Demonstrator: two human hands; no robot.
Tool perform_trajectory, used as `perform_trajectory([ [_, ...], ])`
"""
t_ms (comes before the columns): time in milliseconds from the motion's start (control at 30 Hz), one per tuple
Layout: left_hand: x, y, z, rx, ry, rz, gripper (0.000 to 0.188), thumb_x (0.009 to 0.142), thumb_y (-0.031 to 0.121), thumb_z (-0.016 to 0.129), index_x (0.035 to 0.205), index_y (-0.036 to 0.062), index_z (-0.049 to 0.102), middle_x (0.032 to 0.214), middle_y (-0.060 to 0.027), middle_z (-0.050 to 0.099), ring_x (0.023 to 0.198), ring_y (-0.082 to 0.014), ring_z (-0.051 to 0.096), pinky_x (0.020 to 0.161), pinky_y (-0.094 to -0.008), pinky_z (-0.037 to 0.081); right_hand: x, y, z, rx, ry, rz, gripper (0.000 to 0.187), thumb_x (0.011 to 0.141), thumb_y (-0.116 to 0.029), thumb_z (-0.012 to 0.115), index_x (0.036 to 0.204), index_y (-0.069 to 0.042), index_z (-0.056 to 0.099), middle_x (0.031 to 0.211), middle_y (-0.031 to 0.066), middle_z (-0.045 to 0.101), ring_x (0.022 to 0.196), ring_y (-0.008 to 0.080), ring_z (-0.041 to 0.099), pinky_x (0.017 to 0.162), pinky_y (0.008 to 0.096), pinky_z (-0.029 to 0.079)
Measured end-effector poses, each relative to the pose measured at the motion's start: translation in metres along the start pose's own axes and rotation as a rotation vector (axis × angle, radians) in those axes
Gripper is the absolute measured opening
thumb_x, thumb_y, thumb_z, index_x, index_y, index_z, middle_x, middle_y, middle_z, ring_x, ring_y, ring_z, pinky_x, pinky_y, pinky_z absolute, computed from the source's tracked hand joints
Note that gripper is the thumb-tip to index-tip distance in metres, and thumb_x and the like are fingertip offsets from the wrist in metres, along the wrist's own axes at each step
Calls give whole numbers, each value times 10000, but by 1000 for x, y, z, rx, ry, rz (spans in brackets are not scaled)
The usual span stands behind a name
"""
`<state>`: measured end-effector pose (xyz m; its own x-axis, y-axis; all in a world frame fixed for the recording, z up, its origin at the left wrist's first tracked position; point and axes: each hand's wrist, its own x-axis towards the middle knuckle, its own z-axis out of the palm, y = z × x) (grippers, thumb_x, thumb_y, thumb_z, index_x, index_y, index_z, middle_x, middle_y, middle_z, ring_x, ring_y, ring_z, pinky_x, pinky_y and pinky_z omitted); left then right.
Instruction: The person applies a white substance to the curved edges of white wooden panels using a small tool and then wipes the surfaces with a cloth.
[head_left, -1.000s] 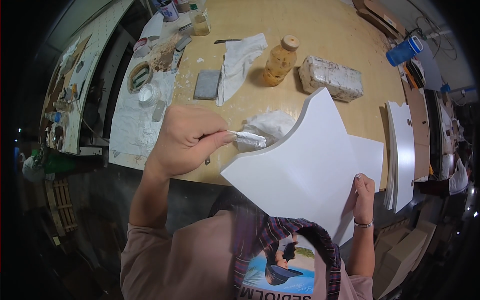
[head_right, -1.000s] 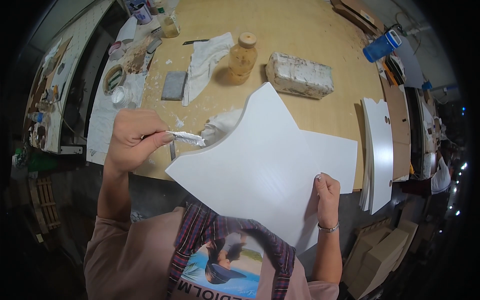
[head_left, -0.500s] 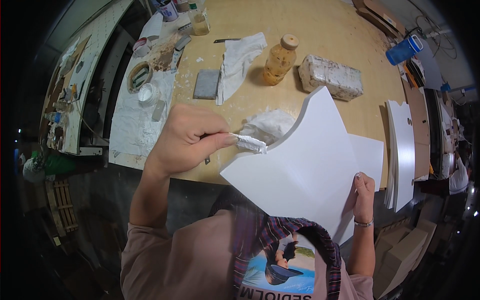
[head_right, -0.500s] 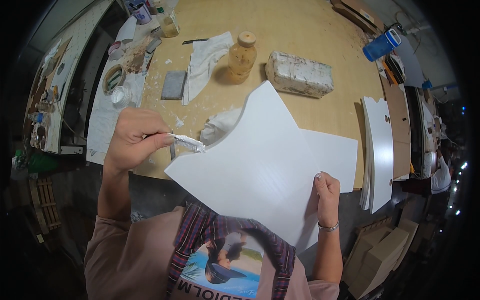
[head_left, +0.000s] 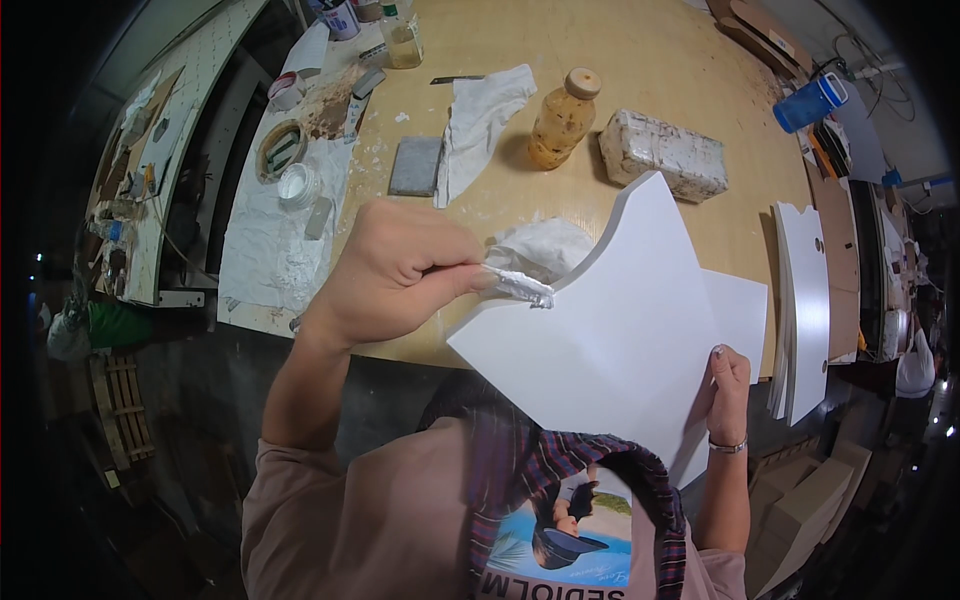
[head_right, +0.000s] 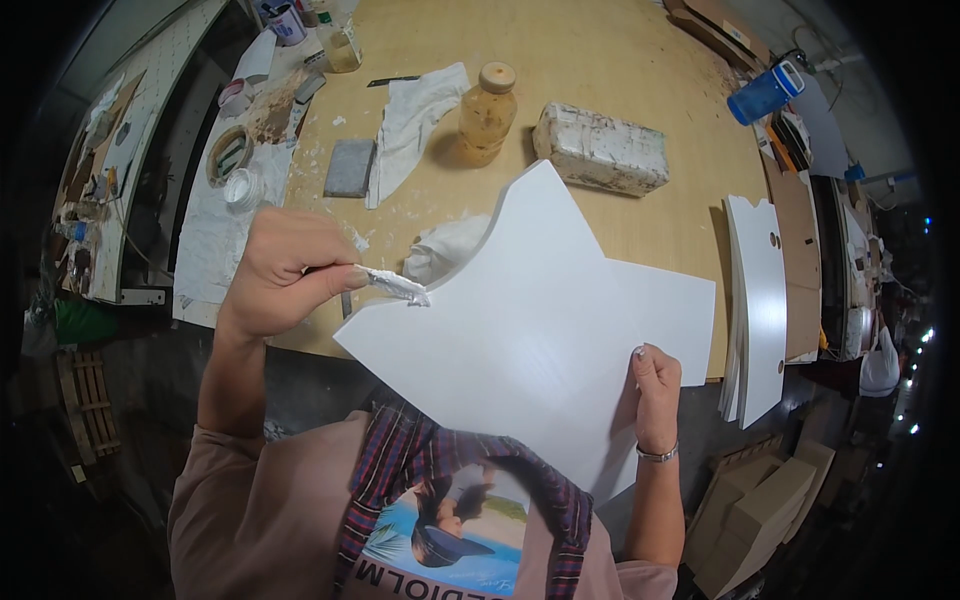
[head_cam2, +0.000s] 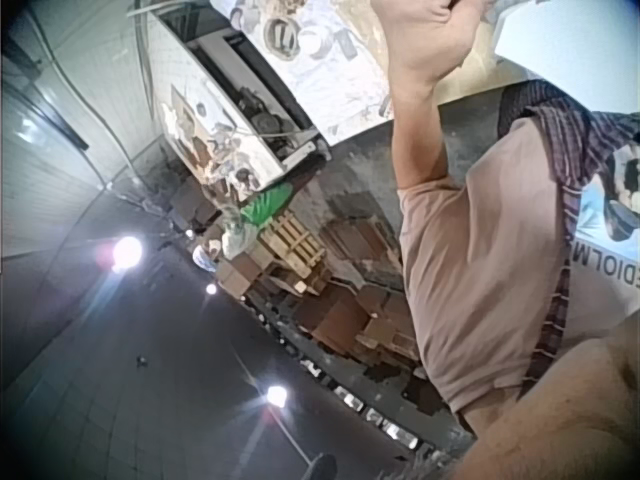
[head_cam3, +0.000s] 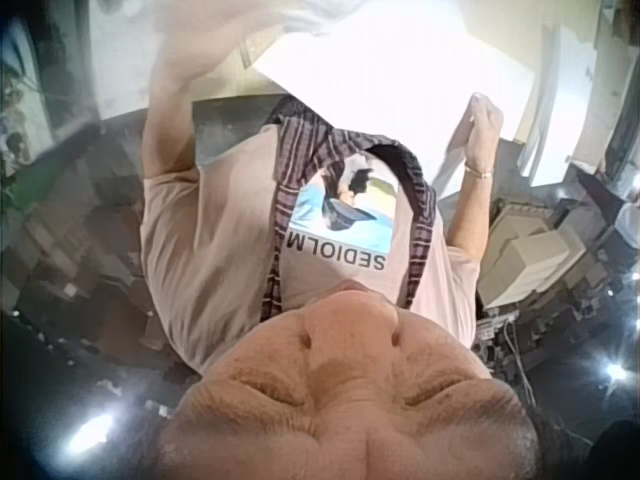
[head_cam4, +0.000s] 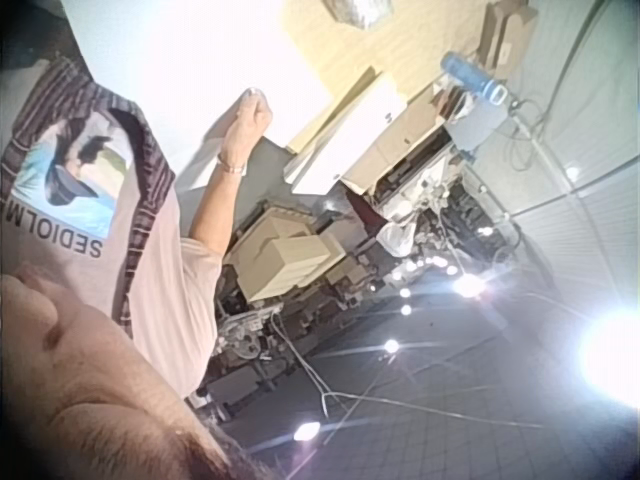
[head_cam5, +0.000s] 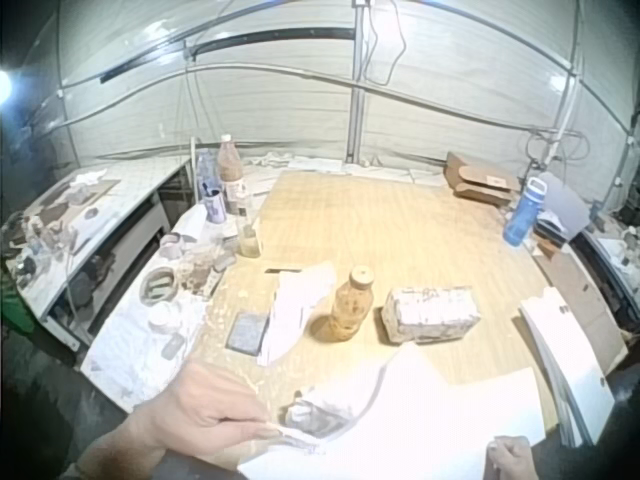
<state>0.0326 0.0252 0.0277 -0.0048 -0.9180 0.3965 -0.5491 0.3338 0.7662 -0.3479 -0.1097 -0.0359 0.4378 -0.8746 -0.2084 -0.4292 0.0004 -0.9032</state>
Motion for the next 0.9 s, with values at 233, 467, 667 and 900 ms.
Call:
perform_trajectory([
  [233,2,5,-1,55,111,-45,69,677,-19,679,665,-6,613,559,-76,541,495,-198,509,467,-297,352,-1,5,-1,-2,37,17,475,943,-345,528,612,-98,292,596,-70,240,577,59,205,502,261,174],
  [467,-28,7,-23,66,77,-121,86,666,-23,685,642,4,607,556,-72,556,502,-197,530,455,-304,344,2,25,-2,94,75,29,452,940,-293,529,622,-102,270,618,-75,223,601,62,178,525,276,143],
  [667,-47,17,-32,210,51,-107,92,674,-33,679,641,1,601,562,-88,552,504,-224,530,476,-306,364,6,21,3,99,27,38,448,935,-291,530,615,-108,277,613,-74,229,596,62,186,523,271,151],
  [900,-84,-68,-34,80,641,-504,74,854,40,576,835,-28,597,643,-65,561,598,-108,504,559,-262,394,-2,26,-5,58,121,29,411,934,-231,513,615,-102,287,605,-69,235,587,59,192,520,272,153],
])
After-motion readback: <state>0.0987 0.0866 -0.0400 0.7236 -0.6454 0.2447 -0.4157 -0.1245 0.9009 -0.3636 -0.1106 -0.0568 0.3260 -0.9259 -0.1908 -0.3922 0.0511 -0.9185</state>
